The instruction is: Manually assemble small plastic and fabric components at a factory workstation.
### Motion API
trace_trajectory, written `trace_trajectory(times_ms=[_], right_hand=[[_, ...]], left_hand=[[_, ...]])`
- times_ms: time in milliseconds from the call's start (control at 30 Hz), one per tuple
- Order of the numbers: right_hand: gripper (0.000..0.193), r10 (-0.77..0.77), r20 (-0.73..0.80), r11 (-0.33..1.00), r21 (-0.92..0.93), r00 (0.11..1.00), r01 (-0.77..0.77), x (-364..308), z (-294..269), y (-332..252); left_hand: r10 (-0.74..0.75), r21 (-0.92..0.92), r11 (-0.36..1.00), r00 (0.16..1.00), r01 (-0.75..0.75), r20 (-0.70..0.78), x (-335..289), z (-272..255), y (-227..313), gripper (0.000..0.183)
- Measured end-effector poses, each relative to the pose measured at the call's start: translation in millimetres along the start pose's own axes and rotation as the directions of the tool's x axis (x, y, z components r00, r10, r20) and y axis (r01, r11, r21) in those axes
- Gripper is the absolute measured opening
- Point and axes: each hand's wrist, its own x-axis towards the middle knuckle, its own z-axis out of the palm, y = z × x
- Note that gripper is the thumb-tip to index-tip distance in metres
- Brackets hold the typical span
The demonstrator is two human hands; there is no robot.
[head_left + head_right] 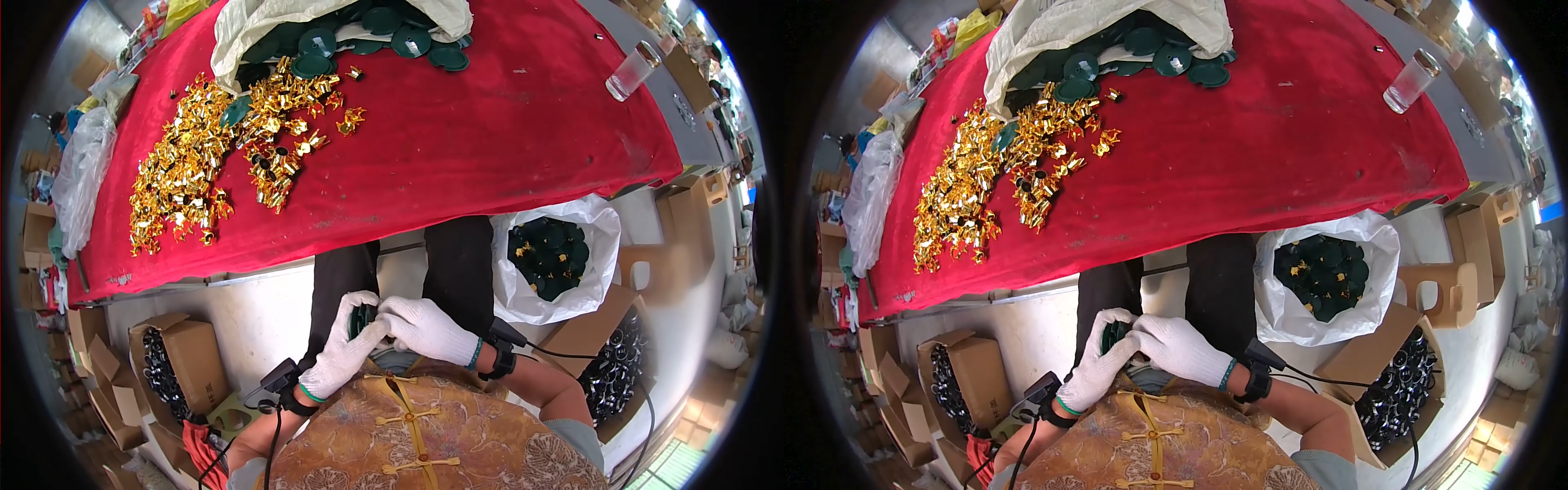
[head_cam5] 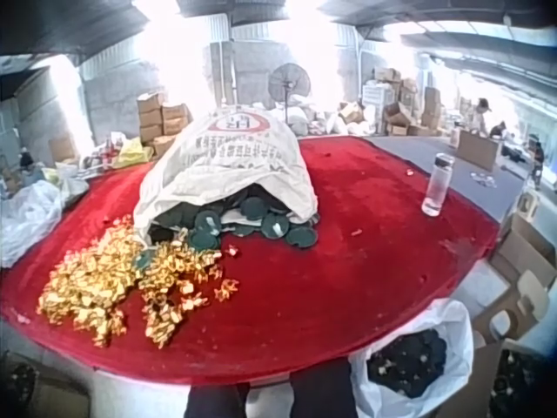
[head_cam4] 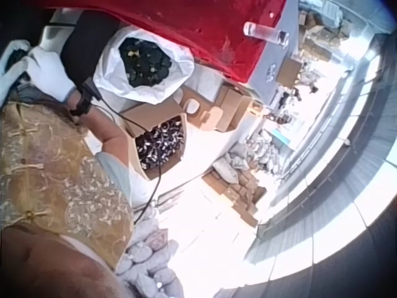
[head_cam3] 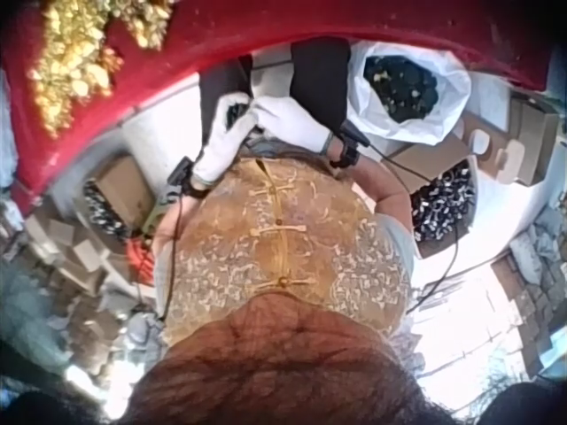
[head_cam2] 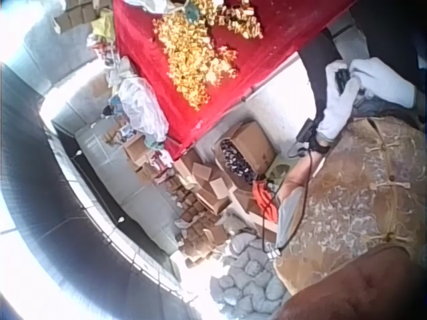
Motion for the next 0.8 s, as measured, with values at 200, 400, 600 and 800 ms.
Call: trace_trajectory(times_ms=[200, 400, 600, 800], right_hand=[[0.032, -0.319, -0.101, 0.868, -0.431, 0.942, 0.247, -1.3, 7.3, 6.6], [0.03, -0.335, -0.017, 0.766, -0.587, 0.942, 0.262, 8.5, 3.7, 26.1], [0.04, 0.246, 0.166, 0.916, 0.282, 0.955, -0.285, 6.0, -9.7, -2.8], [0.036, 0.179, -0.016, 0.96, 0.22, 0.984, -0.171, 2.0, -4.6, -3.3]], left_hand=[[-0.147, -0.28, 0.951, 0.988, 0.13, -0.04, 3.6, -5.2, -7.2, 0.027], [-0.049, -0.011, 0.999, 0.999, 0.049, 0.011, 1.4, 1.5, -1.5, 0.03], [0.126, 0.01, 0.992, 0.991, -0.126, 0.05, 3.5, -1.6, -9.7, 0.033], [0.076, -0.076, 0.994, 0.997, -0.076, -0.004, 6.8, -0.8, -8.5, 0.031]])
